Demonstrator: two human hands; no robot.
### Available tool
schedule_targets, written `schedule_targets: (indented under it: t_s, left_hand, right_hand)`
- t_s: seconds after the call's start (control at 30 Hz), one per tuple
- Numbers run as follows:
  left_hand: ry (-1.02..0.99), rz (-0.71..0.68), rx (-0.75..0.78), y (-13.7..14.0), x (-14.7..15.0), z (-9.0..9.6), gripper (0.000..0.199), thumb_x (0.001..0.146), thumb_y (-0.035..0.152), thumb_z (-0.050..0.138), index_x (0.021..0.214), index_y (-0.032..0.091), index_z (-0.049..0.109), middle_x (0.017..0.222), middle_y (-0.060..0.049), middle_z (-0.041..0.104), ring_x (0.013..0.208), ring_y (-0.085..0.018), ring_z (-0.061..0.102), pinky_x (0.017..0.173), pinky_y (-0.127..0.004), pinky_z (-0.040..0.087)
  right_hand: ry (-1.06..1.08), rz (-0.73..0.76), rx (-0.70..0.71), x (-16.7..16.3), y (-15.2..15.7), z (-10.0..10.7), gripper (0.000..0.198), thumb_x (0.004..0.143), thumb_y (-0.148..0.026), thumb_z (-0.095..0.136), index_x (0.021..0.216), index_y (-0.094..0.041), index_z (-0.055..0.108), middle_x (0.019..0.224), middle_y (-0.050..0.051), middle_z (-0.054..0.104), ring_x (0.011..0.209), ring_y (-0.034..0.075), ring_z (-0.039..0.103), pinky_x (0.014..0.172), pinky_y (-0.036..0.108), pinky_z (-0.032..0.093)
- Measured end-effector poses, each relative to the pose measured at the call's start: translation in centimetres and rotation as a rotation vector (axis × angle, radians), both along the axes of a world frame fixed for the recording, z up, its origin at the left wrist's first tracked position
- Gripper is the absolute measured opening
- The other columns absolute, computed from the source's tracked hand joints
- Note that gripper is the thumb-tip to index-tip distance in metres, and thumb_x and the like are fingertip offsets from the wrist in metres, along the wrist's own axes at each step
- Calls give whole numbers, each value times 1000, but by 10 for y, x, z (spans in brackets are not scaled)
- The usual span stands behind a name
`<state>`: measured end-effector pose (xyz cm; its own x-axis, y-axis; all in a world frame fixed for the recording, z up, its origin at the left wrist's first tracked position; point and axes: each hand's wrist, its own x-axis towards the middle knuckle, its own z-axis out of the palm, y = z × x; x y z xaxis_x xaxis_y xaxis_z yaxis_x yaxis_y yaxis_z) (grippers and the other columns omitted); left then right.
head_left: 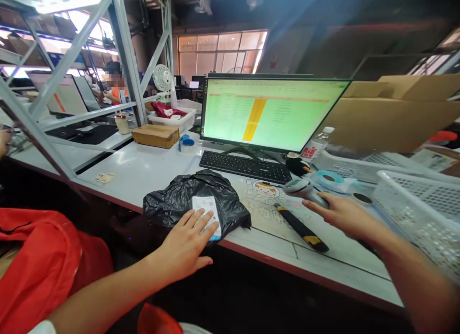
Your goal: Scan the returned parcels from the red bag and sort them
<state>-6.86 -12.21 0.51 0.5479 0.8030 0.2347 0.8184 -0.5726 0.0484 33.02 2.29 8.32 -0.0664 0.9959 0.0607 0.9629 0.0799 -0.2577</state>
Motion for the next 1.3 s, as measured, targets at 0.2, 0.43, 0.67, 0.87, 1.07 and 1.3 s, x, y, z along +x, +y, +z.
schedule_targets:
  t_s: [0.2,0.43,0.67,0.87,1.07,1.3]
  left_hand:
    - [71,111,-132,33,19,-13,93,82,28,80,162,22,33,171,-14,25,158,-43,21,125,-65,27]
    - [39,115,-152,33,13,-24,105,67,-8,51,164,25,29,173,-6,18,161,-35,13,127,-59,29]
    - [-21,101,-151,37,9,-32,107,64,-11,42,164,27,30,173,-2,20,161,-33,13,126,-60,32]
    - [-55,98,-124,36,9,-28,106,64,-11,41,163,28,34,172,-1,24,160,-31,17,126,-57,36]
    - [-90,77,-122,37,8,-26,104,65,-9,42,162,25,36,171,-1,26,160,-29,19,127,-54,34]
    - [-375,6,-49,42,-31,0,86,63,-3,41,143,21,61,148,-4,62,140,-24,56,116,-40,48]
  right_hand:
    - [-197,-290,25,69,12,-100,55,98,-45,36,128,-6,59,120,36,66,107,45,69,90,53,53]
    - [-264,-336,48,37,23,-57,69,100,-56,35,123,1,66,117,37,66,113,50,64,91,56,51]
    - [-169,-117,-54,-27,138,-58,50,97,-22,52,147,-21,58,139,12,66,124,26,62,104,32,46]
    - [-175,-121,-123,-37,175,-79,40,102,-39,59,134,-16,64,134,14,65,122,26,63,106,49,49]
    - [-189,-77,-129,-53,183,-79,48,103,-45,57,142,-18,58,139,14,62,124,27,61,107,51,48]
    - [-235,-26,-91,-53,105,-55,56,101,-38,49,153,-18,51,141,18,63,128,36,60,104,47,49]
